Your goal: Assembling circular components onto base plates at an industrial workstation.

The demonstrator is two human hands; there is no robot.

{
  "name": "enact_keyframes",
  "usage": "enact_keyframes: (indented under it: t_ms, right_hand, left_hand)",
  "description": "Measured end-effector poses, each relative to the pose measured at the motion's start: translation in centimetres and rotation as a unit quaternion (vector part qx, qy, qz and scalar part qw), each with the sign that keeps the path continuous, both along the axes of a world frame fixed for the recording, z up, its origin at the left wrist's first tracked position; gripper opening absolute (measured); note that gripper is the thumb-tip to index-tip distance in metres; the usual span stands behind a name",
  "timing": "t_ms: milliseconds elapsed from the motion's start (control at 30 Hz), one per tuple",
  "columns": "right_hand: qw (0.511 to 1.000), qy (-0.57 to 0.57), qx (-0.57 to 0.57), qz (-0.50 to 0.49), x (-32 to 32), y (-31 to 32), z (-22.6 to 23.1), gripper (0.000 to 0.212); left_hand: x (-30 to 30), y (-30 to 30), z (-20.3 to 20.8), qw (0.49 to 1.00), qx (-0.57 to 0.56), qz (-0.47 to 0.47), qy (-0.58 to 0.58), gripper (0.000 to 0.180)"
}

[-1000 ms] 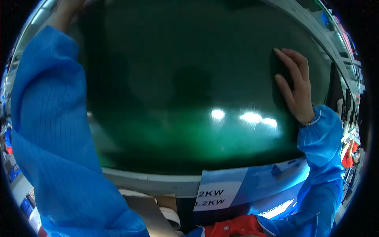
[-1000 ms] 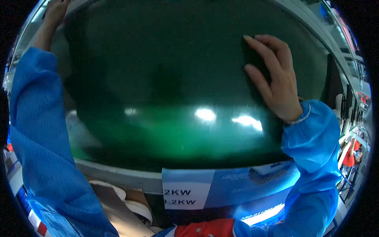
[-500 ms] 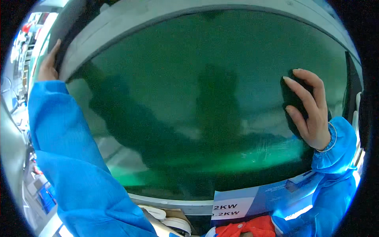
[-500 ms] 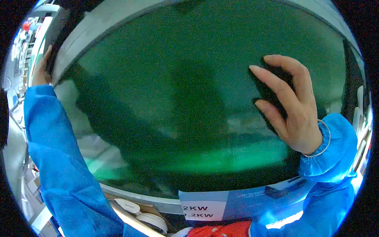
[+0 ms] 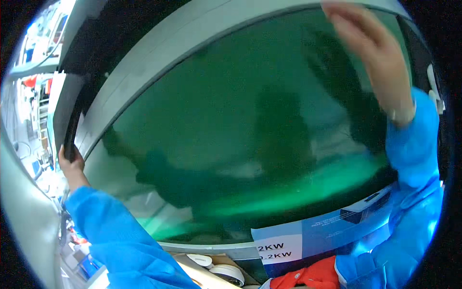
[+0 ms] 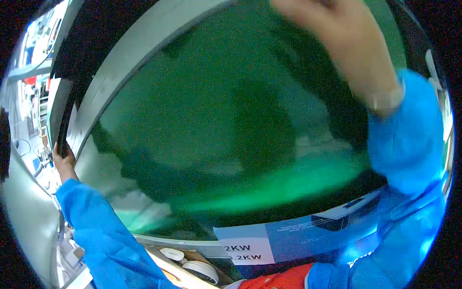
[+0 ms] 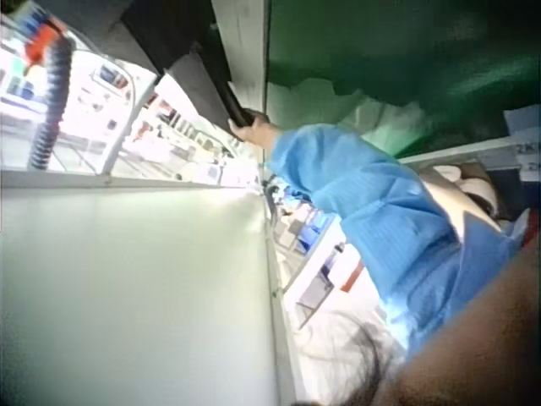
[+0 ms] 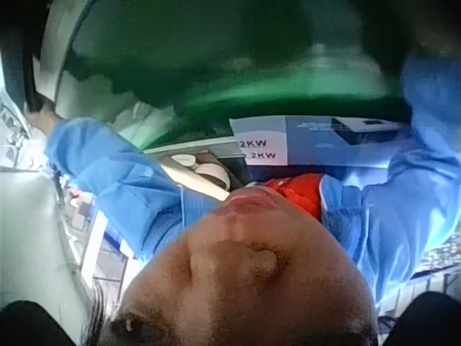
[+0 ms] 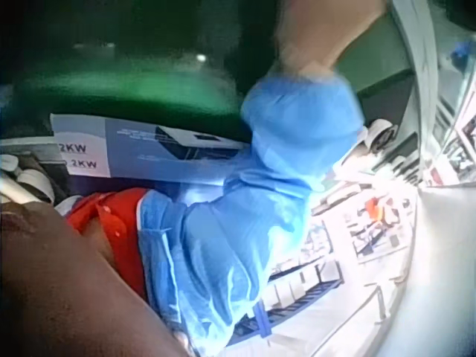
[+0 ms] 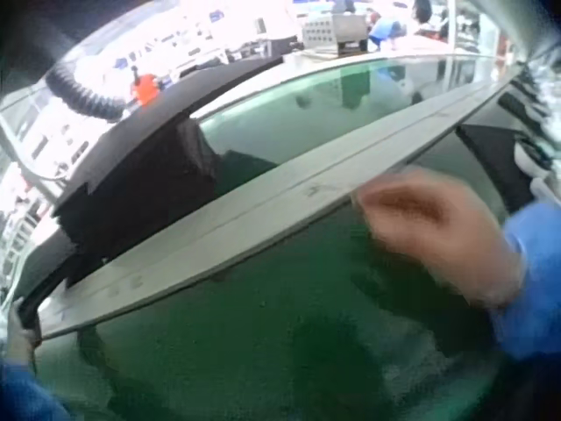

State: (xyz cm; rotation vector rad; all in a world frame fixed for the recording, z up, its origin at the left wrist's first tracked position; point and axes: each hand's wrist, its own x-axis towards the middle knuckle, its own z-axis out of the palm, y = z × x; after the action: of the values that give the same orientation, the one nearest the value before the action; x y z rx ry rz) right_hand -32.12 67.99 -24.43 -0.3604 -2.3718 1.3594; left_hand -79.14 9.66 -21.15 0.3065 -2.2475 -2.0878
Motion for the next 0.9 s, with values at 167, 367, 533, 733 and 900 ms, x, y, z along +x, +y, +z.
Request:
enact_keyframes:
  t_ms: [167,367,533,733,900]
  right_hand:
    - [0.855,0.081,-0.504,-0.09,-14.5,3.4,0.8,0.067]
    - [0.739,-0.174,-0.633,-0.152,-21.2,0.6,5.3,0.091]
    - [0.77,0.103,-0.628,-0.04,-22.3,-1.9,1.8,0.09]
    - [0.726,0.011,-0.661,-0.188,-20.8,-0.7,2.6,0.074]
    - [0.716,0.033,-0.691,-0.094,-20.5,-0.8,3.0,0.071]
  left_hand:
    - [4.7,-10.0,4.8,0.976,0.153,0.151,-0.037,0.017]
    - [13.9,-4.6,5.2,0.967,0.203,0.147,0.048,0.02]
    - [14.3,1.9,10.0,0.928,0.372,-0.026,0.007,0.023]
    - [2.4,18.4,7.2,0.918,0.289,-0.267,-0.051,0.022]
    - [-14.9,11.5,8.5,0.925,-0.256,-0.14,0.245,0.039]
